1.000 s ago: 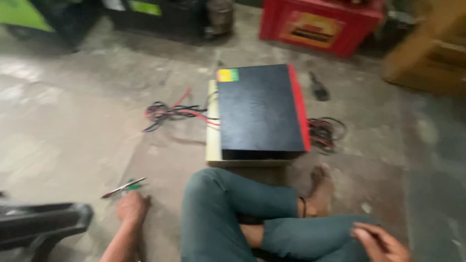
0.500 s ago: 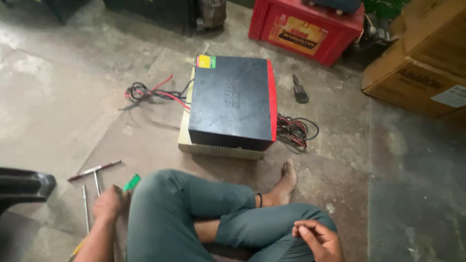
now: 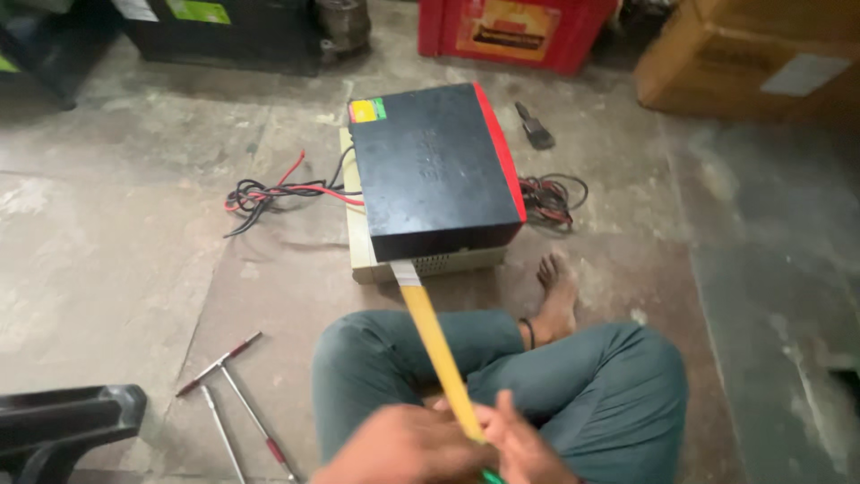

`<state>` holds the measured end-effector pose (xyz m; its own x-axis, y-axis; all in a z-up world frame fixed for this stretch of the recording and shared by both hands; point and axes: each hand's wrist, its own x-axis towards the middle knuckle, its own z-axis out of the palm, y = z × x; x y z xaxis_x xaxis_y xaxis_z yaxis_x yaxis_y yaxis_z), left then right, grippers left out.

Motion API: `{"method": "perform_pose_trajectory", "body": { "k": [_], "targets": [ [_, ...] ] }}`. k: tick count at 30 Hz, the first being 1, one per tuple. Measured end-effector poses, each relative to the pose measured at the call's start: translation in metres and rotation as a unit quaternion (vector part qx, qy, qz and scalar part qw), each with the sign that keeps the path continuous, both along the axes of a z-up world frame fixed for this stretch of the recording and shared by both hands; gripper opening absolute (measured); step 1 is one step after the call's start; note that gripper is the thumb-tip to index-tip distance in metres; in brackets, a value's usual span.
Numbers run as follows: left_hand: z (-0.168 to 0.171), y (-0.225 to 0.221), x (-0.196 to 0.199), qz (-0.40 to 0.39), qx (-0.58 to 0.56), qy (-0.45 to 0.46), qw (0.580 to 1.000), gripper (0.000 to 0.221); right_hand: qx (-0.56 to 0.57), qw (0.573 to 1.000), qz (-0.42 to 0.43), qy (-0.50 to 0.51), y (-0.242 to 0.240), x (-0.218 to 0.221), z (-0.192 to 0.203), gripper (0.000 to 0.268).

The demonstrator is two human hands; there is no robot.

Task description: The person places a metal cover onto a power inverter, aligns it by hand, and then uses a screwdriver to secure several screws into the side of the unit.

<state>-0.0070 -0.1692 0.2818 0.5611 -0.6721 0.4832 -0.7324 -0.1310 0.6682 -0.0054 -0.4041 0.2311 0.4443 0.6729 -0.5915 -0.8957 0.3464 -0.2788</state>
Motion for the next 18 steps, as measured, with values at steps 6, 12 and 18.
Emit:
{"method": "perform_pose_trajectory", "body": {
  "k": [6,12,18],
  "targets": [
    [-0.004,-0.095,-0.011,-0.075,-0.117,0.326,0.935,0.022,-0.173,0.977,-0.061,-0.110,-0.106,-0.034,-0.065,0.052],
    [-0.115,-0.139,0.000,0.107,-0.400,0.712,0.567,0.036,-0.207,0.956,-0.053,-0.199,-0.147,-0.077,-0.071,0.048],
    [-0.108,-0.156,-0.035,0.077,-0.481,0.664,0.567,0.046,-0.211,0.946,0.029,-0.244,-0.158,-0.093,0.021,0.047]
  ]
}}
